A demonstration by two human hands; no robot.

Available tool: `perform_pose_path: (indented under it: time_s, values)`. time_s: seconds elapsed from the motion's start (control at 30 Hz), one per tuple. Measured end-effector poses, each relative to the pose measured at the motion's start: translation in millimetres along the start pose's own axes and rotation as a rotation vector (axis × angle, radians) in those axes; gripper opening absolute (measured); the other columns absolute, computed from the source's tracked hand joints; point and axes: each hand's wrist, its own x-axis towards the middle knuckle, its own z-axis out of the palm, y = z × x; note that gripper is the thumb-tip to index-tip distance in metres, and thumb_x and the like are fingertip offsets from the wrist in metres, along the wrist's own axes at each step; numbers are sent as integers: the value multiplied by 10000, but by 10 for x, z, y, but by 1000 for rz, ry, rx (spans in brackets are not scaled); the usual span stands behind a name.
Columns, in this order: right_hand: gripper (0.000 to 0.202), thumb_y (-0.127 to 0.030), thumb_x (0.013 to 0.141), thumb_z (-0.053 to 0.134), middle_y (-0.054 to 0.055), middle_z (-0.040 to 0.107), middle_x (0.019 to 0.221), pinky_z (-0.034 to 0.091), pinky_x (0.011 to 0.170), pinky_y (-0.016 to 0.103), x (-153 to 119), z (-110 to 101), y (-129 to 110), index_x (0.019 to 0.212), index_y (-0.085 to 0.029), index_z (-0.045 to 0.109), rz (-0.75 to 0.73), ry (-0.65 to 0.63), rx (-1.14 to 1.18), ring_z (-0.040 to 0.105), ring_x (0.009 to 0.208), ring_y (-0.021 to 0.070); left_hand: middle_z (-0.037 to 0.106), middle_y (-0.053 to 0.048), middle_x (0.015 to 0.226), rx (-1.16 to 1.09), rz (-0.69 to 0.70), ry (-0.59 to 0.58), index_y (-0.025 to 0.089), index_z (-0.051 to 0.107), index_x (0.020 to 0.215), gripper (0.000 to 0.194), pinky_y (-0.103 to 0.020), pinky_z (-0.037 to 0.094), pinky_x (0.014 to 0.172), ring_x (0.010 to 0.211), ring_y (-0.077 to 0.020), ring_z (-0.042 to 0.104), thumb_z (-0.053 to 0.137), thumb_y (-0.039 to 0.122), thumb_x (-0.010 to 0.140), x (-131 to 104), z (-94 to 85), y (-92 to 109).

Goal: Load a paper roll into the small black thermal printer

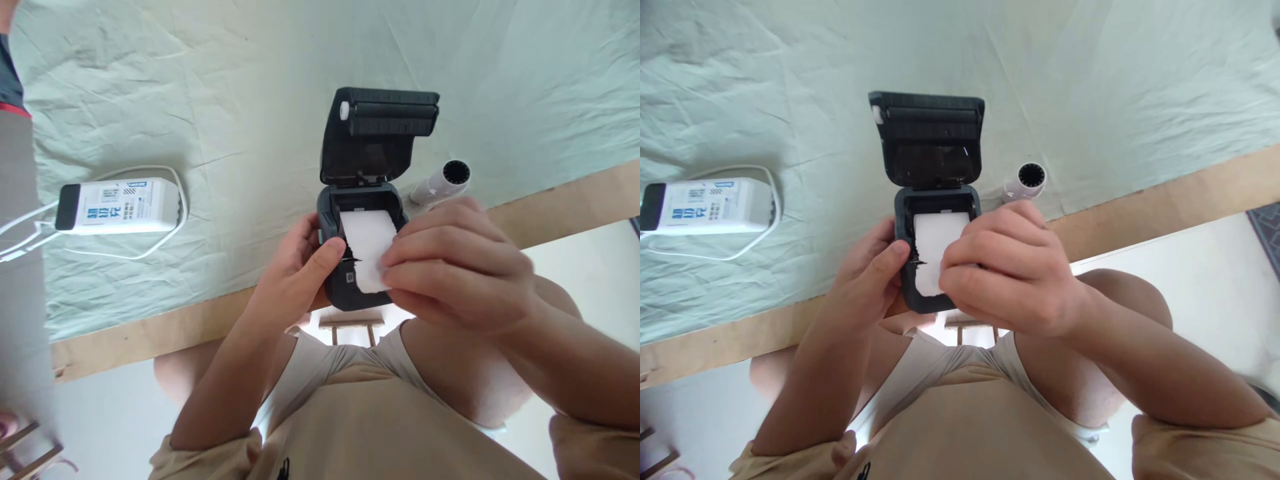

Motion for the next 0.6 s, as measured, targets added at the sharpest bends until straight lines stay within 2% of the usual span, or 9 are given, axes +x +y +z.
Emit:
perform_pose_path:
  time_s: [0.1,0.23,0.33,0.4,0.47,0.53,0.6]
  values:
    - [252,-90,895,648,-107,795,843,530,653,357,-42,71,-33,775,-311,635,21,-32,8,742,766,139,772,-82,1236,34,29,-6,221,609,1286,516,-325,643,884,1163,-272,749,855,376,860,5,9,13]
    - [143,-235,961,664,-85,779,853,543,699,374,-83,54,-32,853,-318,622,57,-65,55,748,813,159,786,-58,1133,139,39,28,212,615,1214,619,-329,649,888,1106,-281,766,912,154,673,-8,72,80]
    - [58,-281,956,661,-12,770,1015,581,730,415,-95,-34,12,952,-322,620,162,41,72,736,840,194,780,-54,1151,157,40,94,226,626,1223,610,-349,651,908,1130,-298,762,886,166,675,-44,146,120]
    - [170,-258,927,660,24,735,1150,604,735,436,-88,-89,49,1061,-355,621,321,106,31,754,963,240,773,-59,1168,154,38,128,232,624,1242,596,-374,651,925,1135,-311,761,874,213,701,-71,188,133]
    - [359,-263,919,651,35,678,1294,605,725,435,-67,-122,83,1241,-403,578,442,121,32,739,1183,299,771,-61,1152,161,30,132,232,618,1243,598,-390,655,919,1124,-322,762,879,234,705,-89,214,141]
    - [521,-272,949,632,26,583,1463,596,726,398,-36,-134,113,1410,-449,465,490,82,77,648,1399,320,769,-61,1128,169,28,126,228,617,1234,603,-396,655,913,1123,-330,759,890,224,696,-93,219,146]
    - [571,-284,987,628,0,471,1591,584,732,348,-7,-139,137,1465,-482,388,494,39,105,543,1527,300,766,-61,1111,174,36,127,221,616,1219,606,-390,650,926,1149,-334,752,898,198,683,-80,201,145]
